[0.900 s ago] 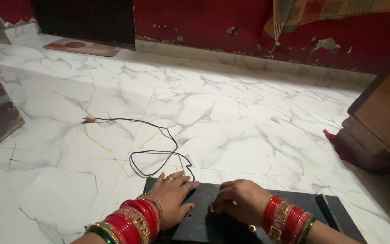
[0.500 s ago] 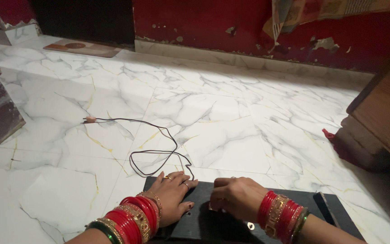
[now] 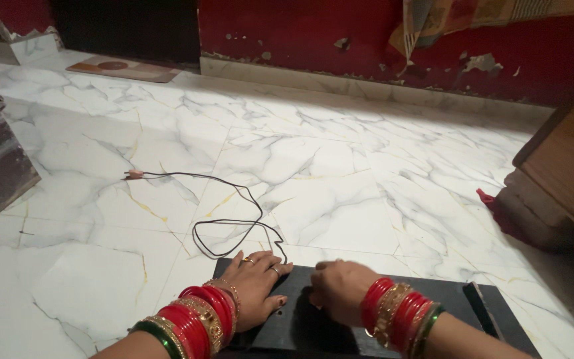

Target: The person uses a screwdriver to tighten screws on the bottom of a black electronic device, then flips it over to reveal a vintage radio and adjusts its knobs.

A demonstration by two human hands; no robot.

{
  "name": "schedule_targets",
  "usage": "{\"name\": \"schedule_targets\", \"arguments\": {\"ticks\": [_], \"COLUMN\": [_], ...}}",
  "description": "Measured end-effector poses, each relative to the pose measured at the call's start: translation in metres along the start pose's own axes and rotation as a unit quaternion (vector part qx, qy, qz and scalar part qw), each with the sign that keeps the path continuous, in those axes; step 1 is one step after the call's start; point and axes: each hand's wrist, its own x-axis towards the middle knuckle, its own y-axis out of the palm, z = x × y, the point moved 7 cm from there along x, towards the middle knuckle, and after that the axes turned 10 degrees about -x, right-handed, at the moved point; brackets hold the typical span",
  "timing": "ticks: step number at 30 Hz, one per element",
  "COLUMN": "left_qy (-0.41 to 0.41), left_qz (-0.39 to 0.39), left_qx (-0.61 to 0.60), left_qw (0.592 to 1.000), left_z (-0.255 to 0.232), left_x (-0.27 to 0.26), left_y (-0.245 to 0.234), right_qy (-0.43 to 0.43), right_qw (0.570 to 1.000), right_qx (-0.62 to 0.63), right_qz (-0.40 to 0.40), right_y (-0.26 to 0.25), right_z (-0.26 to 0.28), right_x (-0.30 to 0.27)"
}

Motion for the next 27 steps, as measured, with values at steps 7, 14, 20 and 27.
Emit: {"name": "schedule_targets", "arguments": {"ticks": [7,14,20,27], "left_qy": [0.002,-0.001,-0.012,-0.022], "left_qz": [0.003,0.006,0.025,0.025], "left_qx": [0.011,0.012,0.024,0.027], "left_qw": [1.000,1.000,0.999,0.999], "left_z": [0.001,0.001,0.001,0.002], "left_x": [0.004,0.004,0.005,0.005], "left_y": [0.001,0.002,0.002,0.004], "right_qy": [0.010,-0.015,-0.043,-0.145], "right_qw": [0.999,1.000,0.998,0.978], "right_qx": [-0.036,-0.021,0.037,-0.143], "right_qz": [0.018,-0.015,-0.008,0.033], "right_y": [0.004,0.000,-0.002,-0.006], "right_z": [0.004,-0.004,-0.013,0.020], "right_x": [-0.002,-0.004,-0.010,-0.014]}}
